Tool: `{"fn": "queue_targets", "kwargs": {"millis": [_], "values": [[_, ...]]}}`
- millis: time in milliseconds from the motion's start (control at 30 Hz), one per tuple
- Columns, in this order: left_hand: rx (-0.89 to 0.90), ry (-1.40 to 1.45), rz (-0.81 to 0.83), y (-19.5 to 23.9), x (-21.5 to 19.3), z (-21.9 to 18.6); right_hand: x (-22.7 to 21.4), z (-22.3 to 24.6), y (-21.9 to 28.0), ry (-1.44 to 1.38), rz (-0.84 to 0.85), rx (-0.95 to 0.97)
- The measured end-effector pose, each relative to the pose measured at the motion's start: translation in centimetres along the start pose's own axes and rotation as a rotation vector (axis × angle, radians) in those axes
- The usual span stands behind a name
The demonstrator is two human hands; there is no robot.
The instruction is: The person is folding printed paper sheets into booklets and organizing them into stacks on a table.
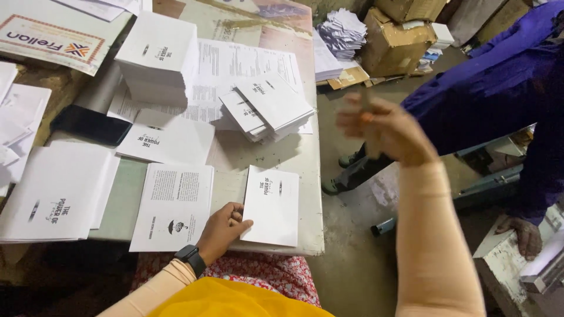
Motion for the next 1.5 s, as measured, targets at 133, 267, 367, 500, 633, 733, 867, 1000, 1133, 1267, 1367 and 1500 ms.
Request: {"fn": "queue_targets", "kwargs": {"millis": [133, 267, 367, 500, 633, 733, 867, 1000, 1133, 1267, 1367, 1500], "values": [[-0.049, -0.013, -0.023, 0.0, 0.1, 0.0, 5.0, -7.4, 0.6, -0.177, 0.001, 0.167], [-0.037, 0.112, -0.078, 0.1, 0.2, 0.5, 11.0, -14.1, 3.1, -0.227, 0.085, 0.222], [-0.008, 0.175, -0.128, 0.1, 0.5, 0.9, 13.6, -18.1, 4.5, -0.398, 0.079, 0.214], [0.016, 0.263, -0.139, -0.9, 1.2, 1.3, 14.3, -19.4, 6.2, -0.583, 0.059, 0.221], [-0.011, 0.261, -0.101, -2.3, 2.5, 0.8, 13.5, -22.5, 5.6, -0.588, 0.03, 0.165], [-0.027, 0.245, -0.091, -3.3, 3.3, 1.3, 13.9, -23.2, 5.7, -0.601, 0.013, 0.167], [-0.059, 0.13, -0.06, -3.4, 3.6, 1.5, 14.6, -24.9, 5.8, -0.519, -0.001, 0.215], [-0.107, 0.065, -0.024, -1.9, 3.2, -0.1, 15.0, -26.4, 5.6, -0.494, -0.099, 0.346], [-0.079, -0.156, -0.023, 1.1, 2.1, -3.1, 14.9, -23.8, 6.3, -0.467, -0.11, 0.541], [-0.115, -0.163, -0.021, 2.5, 0.0, -3.9, 14.9, -23.9, 6.1, -0.527, -0.074, 0.498], [-0.128, -0.117, -0.087, 3.7, -2.2, -4.1, 14.9, -23.9, 6.6, -0.513, -0.084, 0.466], [0.05, -0.076, -0.28, 3.2, -6.8, -1.7, 15.6, -23.3, 6.2, -0.547, -0.05, 0.395]]}}
Point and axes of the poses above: each hand's wrist, its own y-axis away from the middle knuckle, its own x-axis out of the palm, z = x × y, the point moved 5 cm from there along -y, towards the middle knuckle, and after that the axes turned 11 degrees about y, right-handed, at the moved point
